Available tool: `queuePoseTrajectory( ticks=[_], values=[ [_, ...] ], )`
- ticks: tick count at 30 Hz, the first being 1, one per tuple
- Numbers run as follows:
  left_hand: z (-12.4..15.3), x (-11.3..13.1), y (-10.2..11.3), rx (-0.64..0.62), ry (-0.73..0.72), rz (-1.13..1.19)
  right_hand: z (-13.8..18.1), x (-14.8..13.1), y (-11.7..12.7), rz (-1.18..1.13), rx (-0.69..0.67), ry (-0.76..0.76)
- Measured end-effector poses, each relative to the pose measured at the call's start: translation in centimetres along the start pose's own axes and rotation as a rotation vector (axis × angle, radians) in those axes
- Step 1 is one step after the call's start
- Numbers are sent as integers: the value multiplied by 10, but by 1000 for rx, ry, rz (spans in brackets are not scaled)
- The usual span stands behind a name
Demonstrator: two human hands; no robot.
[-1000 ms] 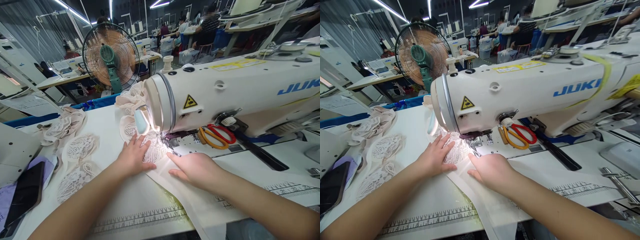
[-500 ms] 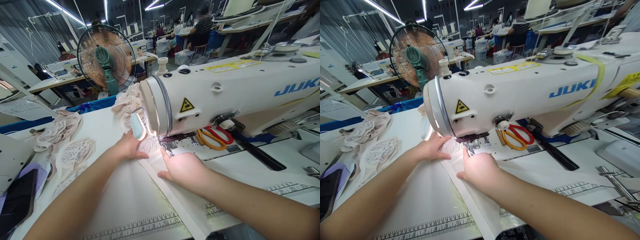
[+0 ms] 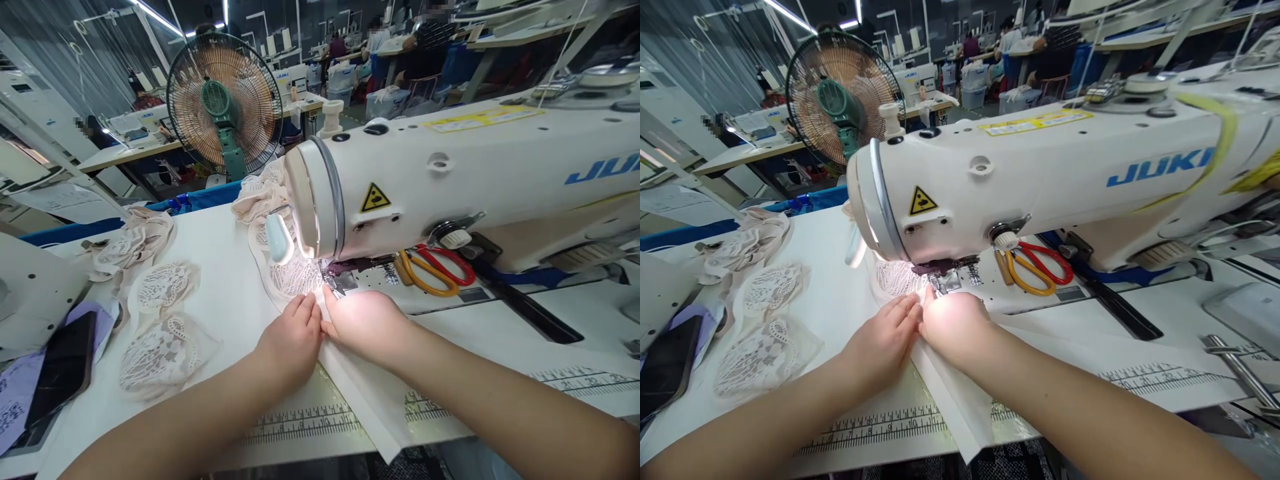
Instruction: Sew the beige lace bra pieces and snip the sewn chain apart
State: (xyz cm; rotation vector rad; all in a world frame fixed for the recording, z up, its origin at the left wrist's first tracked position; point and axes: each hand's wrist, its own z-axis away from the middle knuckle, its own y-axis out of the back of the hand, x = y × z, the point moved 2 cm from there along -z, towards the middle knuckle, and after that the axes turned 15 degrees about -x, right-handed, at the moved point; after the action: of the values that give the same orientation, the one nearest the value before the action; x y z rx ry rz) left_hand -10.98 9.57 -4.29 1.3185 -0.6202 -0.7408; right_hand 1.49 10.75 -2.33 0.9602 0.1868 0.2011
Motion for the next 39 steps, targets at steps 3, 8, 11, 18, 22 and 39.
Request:
queuePoseTrajectory(
  ticks=[3,8,11,18,22,39],
  values=[
    [-4,4,-9,46,7,-32,3,-1,3,58,-40,25],
    [-8,2,-10,45,14,-25,14,3,4,88,-81,16],
    [-10,1,-10,31,19,-56,25,12,2,51,-80,-9],
    [-13,-7,-15,-62,30,-41,45,44,-18,11,-41,24],
    [-14,-15,-13,-143,62,0,47,59,-36,-43,-15,28],
    [-18,-47,-9,-138,-109,33,58,59,-45,-56,144,240]
  ],
)
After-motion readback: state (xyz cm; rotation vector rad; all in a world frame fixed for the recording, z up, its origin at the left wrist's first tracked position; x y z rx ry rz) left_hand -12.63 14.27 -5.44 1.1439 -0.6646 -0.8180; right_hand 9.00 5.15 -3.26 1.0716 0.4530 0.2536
